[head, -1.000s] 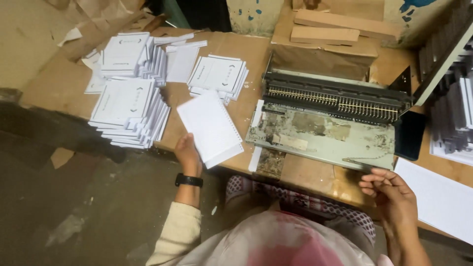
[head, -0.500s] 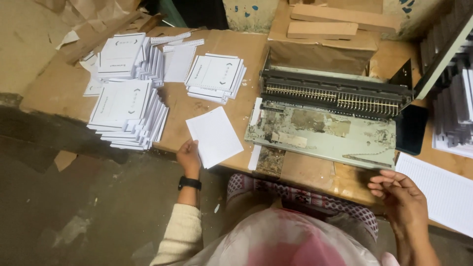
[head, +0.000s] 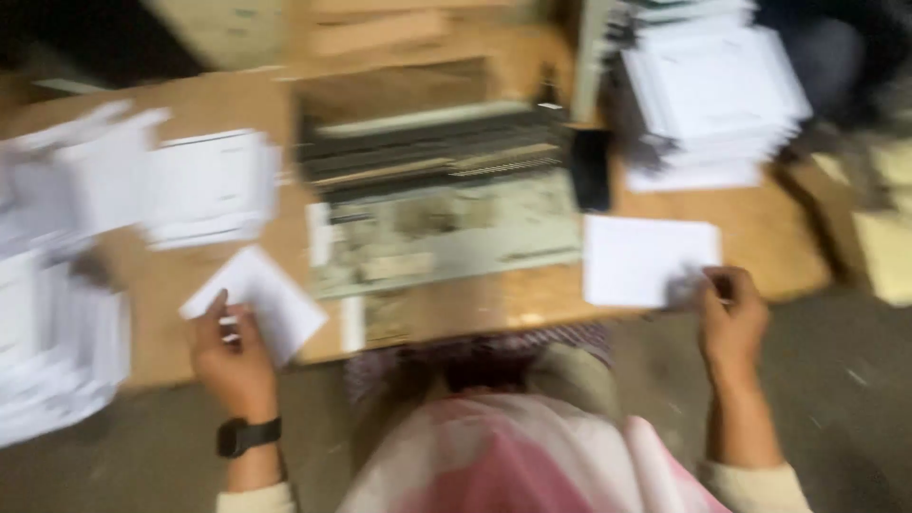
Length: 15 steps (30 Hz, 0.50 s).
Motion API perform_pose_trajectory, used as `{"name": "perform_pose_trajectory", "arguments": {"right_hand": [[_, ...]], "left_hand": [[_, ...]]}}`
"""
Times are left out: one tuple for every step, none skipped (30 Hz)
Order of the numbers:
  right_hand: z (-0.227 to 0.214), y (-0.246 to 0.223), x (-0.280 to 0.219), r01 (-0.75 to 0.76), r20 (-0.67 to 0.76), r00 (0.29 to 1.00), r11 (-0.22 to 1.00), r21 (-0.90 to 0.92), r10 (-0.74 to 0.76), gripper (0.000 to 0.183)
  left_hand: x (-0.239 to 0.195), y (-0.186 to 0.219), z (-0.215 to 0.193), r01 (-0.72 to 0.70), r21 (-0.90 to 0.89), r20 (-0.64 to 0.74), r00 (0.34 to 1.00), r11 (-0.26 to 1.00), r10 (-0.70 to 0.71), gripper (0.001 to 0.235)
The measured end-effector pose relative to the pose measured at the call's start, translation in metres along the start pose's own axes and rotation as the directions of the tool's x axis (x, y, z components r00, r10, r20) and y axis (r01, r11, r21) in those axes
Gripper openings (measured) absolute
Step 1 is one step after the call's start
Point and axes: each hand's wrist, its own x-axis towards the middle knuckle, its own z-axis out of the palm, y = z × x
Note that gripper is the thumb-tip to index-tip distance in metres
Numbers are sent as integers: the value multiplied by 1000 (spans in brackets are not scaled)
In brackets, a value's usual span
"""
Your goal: Manually punching holes in stacks of paper using a comb binding machine on a production table.
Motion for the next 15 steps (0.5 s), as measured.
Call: {"name": "perform_pose_trajectory", "arguments": {"right_hand": [[-15, 6, -7, -30, -39, 999, 999, -39, 28, 14], [-20, 7, -5, -131, -47, 991, 977, -167, 125, 17], [-25, 7, -5, -234, -69, 972, 929, -287, 224, 22], [-26, 26, -6, -249, -98, 968, 924, -290, 230, 22], [-29, 46, -7, -315, -65, 948, 899, -306, 310, 35], [-28, 64, -9, -374, -23, 921, 870, -321, 388, 47], [-25, 70, -6, -384, -39, 919, 866, -321, 393, 47], [-20, 75, -7, -396, -18, 917, 901, -177, 399, 38], [-16, 80, -7, -400, 3, 916, 916, -28, 400, 31], [-16, 75, -9, -406, -11, 914, 914, -23, 405, 31], [-16, 69, -11, -393, -34, 920, 918, -59, 392, 28], [-16, 62, -7, -372, -53, 928, 923, -97, 368, 25], [-21, 46, -6, -369, -64, 929, 925, -94, 364, 25], [-26, 29, -6, -377, -39, 926, 908, -181, 376, 27], [-30, 13, -5, -380, -15, 920, 885, -268, 390, 28]], "left_hand": [[-4, 37, 16, -12, -41, 45, 999, 999, 14, 28], [-3, 69, 29, -26, -167, 150, 987, 986, 51, 17], [-2, 101, 38, -28, -291, 248, 963, 956, 103, 12], [-5, 139, 54, -39, -314, 256, 959, 949, 124, 12], [-11, 178, 67, 31, -436, 422, 890, 900, 173, 15], [-18, 214, 76, 125, -522, 565, 792, 844, 233, 23], [-29, 239, 95, 121, -533, 568, 785, 837, 247, 23], [-40, 263, 111, 42, -587, 611, 679, 809, 407, 23], [-53, 288, 127, -25, -644, 631, 546, 764, 550, 22], [-75, 296, 161, -30, -652, 629, 537, 758, 562, 22], [-97, 305, 194, -2, -713, 624, 455, 702, 635, 23], [-117, 316, 228, 32, -766, 604, 380, 642, 701, 27], [-126, 323, 250, 26, -773, 595, 378, 634, 710, 27], [-137, 329, 271, -15, -739, 633, 325, 673, 702, 25], [-147, 336, 292, -59, -704, 671, 274, 708, 689, 24]]}}
